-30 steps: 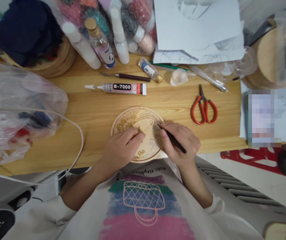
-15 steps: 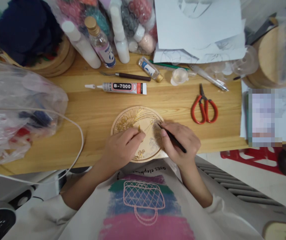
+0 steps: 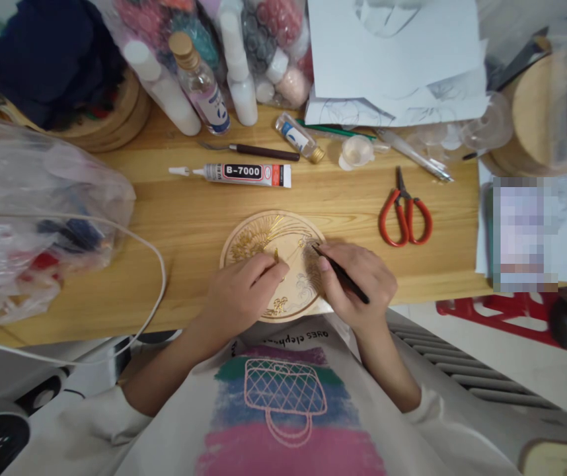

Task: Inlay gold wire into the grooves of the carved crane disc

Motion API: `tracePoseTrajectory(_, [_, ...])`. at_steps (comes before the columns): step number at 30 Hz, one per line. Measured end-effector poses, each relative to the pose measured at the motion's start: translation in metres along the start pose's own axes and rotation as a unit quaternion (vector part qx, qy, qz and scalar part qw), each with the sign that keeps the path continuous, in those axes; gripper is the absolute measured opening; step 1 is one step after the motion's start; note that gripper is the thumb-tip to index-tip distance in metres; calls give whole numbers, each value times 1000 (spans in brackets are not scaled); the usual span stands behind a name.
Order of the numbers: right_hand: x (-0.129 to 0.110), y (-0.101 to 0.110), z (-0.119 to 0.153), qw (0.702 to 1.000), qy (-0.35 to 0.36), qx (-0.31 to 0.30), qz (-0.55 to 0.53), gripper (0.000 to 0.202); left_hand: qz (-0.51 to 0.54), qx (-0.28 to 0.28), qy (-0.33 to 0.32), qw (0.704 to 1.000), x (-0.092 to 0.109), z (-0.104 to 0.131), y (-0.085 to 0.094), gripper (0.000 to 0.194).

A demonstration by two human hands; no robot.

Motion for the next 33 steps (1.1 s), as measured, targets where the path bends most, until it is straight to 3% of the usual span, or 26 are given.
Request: tracePoseTrajectory(33, [-2,0,-2,1000,1,-3,7,23,22,-14,16,1000,-1,3,0,20])
Point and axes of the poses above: each hand's wrist, its own z-axis away from the middle knuckle, its own y-axis out of the back of the hand, x = y × z, the point moved 2 cm from there along -z, towards the middle knuckle, and after that the axes turned 14 degrees about x, right-handed, at the moved point
